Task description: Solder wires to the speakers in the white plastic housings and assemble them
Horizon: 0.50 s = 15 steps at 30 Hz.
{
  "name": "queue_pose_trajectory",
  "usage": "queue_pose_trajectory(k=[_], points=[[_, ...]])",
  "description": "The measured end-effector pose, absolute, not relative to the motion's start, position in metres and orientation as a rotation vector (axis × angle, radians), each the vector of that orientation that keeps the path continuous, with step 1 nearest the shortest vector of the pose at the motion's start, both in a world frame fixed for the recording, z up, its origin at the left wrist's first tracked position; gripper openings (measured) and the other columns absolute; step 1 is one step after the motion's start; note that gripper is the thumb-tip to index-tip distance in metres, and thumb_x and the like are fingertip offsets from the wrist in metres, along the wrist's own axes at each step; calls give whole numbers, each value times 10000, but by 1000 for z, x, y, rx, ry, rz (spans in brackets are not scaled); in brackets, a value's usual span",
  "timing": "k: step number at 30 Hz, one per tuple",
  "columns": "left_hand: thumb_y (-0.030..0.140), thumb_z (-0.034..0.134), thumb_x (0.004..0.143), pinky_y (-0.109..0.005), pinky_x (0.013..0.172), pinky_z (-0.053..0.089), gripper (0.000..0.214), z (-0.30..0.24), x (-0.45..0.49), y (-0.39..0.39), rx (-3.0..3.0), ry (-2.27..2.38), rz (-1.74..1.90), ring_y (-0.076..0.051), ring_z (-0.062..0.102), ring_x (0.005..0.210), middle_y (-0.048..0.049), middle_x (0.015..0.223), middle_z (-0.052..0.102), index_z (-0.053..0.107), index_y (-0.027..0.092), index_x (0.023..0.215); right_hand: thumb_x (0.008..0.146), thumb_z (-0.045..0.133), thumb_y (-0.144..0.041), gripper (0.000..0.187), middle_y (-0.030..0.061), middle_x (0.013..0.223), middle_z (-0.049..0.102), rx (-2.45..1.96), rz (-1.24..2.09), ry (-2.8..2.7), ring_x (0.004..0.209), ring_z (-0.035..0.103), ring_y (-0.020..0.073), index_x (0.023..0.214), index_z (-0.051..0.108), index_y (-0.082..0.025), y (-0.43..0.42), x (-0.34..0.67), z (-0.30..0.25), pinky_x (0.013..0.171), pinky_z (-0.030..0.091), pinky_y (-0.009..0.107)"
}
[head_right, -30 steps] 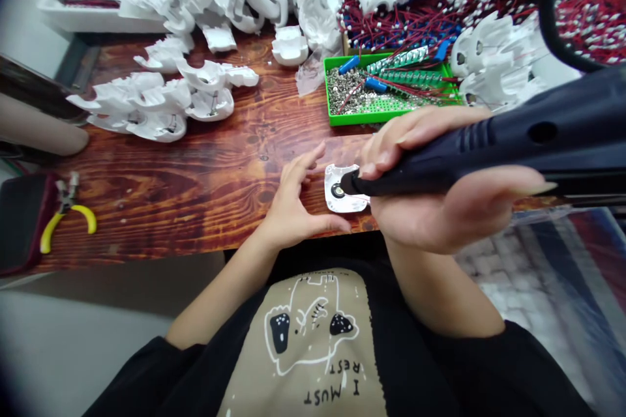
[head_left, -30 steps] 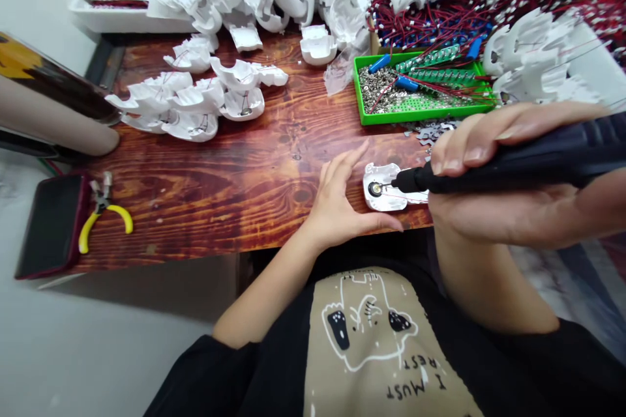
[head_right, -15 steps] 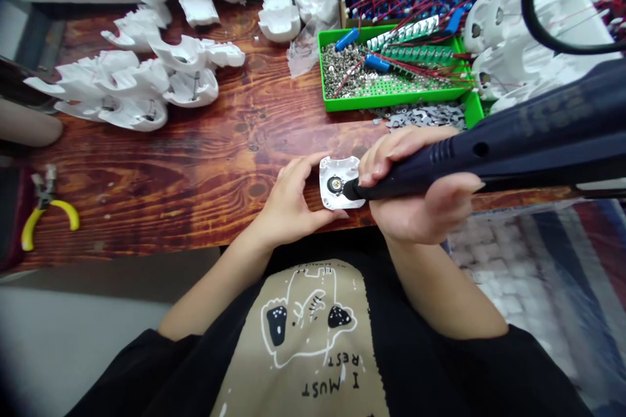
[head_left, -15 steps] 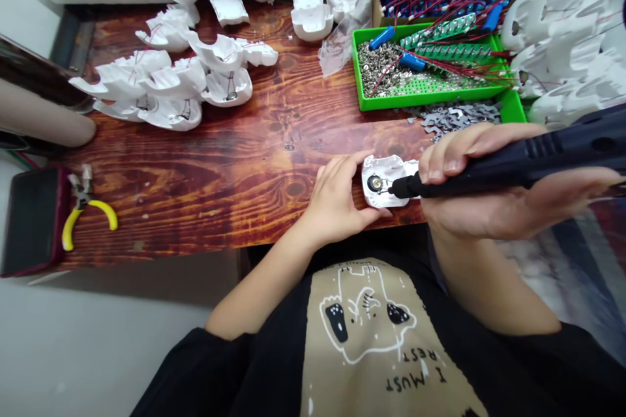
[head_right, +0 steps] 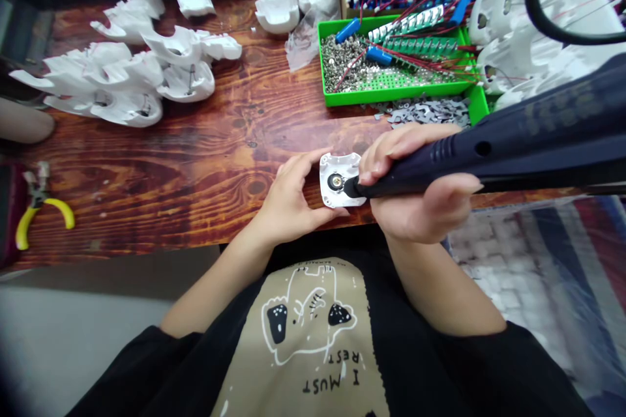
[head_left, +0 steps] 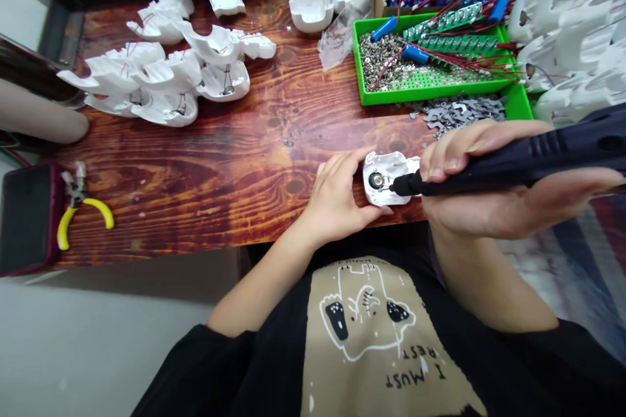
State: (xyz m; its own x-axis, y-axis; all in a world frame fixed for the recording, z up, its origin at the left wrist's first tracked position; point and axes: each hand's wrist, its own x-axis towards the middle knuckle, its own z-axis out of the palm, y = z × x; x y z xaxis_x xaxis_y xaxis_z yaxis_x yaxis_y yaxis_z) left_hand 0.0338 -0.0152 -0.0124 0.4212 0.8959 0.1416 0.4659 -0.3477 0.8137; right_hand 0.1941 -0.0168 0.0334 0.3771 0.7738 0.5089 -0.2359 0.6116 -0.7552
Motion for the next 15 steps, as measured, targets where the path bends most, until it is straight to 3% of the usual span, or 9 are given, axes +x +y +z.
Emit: queue_pose_trajectory(k=[7, 13, 15], points=[[386, 964, 573, -476, 1102, 437, 913, -13, 34, -15, 1966, 1164, 801, -317, 602, 1253, -102, 1341, 666, 548, 235, 1371, 824, 596, -664, 400, -29, 561, 457, -705, 670, -992, 418, 464, 119, 718, 599, -278, -20, 190, 36, 390, 343, 302], [395, 983, 556, -468, 1097, 453, 942, -15, 34, -17, 1969, 1169, 834, -322, 633, 1241, -91, 1315, 703, 573, 235, 1388, 710, 736, -701, 451, -24, 572, 500, -712, 789, -980, 453, 498, 127, 708, 611, -268, -24, 188, 39, 420, 373, 327], [428, 979, 564, -462, 1081, 463, 978, -15, 33, -18, 1994, 1177, 827, -321, 654, 1219, -91, 1286, 720, 554, 242, 1424, 730, 735, -657, 407, -26, 556, 506, -647, 794, -1024, 434, 498, 133, 712, 615, -268, -20, 187, 37, 402, 358, 326]])
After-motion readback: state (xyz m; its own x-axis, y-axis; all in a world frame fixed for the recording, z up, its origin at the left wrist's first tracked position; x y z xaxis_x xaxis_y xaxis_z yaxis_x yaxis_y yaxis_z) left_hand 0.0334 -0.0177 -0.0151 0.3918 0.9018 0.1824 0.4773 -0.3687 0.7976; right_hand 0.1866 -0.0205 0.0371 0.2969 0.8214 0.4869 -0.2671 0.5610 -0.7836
